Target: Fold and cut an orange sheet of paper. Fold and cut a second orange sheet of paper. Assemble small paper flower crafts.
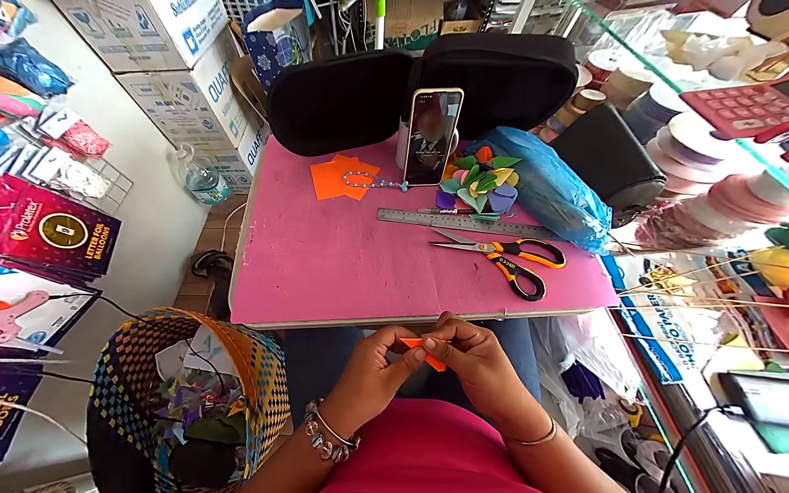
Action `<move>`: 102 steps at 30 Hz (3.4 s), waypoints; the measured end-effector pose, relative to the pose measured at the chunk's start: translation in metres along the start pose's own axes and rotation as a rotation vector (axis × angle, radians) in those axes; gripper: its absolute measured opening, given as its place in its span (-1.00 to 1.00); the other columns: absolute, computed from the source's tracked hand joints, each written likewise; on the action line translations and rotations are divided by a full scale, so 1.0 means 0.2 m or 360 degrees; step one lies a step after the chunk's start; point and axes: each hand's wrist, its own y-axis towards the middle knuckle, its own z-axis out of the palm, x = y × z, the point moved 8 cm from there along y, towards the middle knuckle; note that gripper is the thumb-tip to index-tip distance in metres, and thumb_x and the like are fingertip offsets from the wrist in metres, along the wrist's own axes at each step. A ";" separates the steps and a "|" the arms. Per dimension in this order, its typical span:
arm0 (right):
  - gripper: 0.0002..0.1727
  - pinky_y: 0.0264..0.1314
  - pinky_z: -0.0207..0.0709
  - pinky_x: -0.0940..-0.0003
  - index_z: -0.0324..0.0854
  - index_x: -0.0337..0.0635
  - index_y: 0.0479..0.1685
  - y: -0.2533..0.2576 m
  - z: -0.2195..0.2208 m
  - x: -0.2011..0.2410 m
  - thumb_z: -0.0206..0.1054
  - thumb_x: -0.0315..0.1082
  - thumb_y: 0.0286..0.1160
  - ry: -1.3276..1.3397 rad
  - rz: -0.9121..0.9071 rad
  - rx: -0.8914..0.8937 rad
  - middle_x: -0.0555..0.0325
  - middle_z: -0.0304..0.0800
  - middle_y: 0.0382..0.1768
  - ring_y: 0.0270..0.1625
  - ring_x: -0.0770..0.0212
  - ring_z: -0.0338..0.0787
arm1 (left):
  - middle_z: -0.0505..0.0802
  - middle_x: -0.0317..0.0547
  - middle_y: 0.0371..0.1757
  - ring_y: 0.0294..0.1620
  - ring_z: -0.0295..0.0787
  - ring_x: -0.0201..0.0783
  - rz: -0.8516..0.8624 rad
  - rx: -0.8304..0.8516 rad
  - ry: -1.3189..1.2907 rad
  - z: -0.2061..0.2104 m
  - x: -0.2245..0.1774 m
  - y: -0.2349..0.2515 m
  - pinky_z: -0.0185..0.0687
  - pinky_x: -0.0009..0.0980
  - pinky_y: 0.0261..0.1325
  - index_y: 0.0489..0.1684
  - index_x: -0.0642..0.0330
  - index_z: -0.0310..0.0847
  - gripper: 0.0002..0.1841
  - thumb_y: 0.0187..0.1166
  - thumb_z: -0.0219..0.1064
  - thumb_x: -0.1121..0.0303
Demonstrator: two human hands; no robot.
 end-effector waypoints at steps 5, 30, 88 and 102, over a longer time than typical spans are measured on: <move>-0.95 -0.16 0.66 0.65 0.83 -0.07 -0.32 -0.01 0.01 0.00 0.50 -0.36 0.45 -0.0079 -0.0012 0.0033 0.35 0.72 -0.28 -0.21 0.51 0.72 | 0.84 -0.32 -0.21 -0.34 0.74 -0.61 0.0160 -0.0143 0.0019 -0.04 -0.04 0.00 0.71 -0.65 -0.27 -0.14 0.28 0.73 -0.85 0.68 0.33 0.36; -0.81 0.27 0.48 0.39 0.78 0.02 -0.10 -0.04 0.07 0.25 0.25 -0.22 0.71 -0.1323 -0.0865 0.0264 0.27 0.79 -0.20 0.01 0.38 0.72 | 0.93 -0.36 -0.13 -0.21 0.86 -0.54 -0.0172 0.0210 -0.0279 -0.09 -0.06 -0.01 0.69 -0.63 -0.34 -0.02 0.10 0.77 -0.58 0.80 0.10 -0.01; -0.71 -0.26 0.64 0.65 0.50 -0.20 -0.02 0.11 -0.14 0.43 0.44 -0.51 0.31 -0.0234 -0.0303 -0.0264 0.34 0.82 -0.31 -0.32 0.51 0.77 | 0.71 -0.13 0.11 0.04 0.74 -0.49 0.1010 -0.0389 0.0615 0.04 -0.37 0.04 0.74 -0.65 -0.06 0.25 0.15 0.65 -0.53 0.61 0.37 -0.02; -0.63 -0.14 0.73 0.60 0.65 -0.21 0.06 0.11 -0.03 0.23 0.59 -0.26 0.37 -0.0291 -0.0182 -0.0014 0.39 0.86 -0.25 -0.23 0.52 0.82 | 0.83 -0.26 -0.32 -0.40 0.77 -0.49 0.0110 -0.0388 -0.0424 -0.08 -0.25 0.14 0.72 -0.59 -0.37 -0.16 0.26 0.65 -0.97 0.61 0.32 0.52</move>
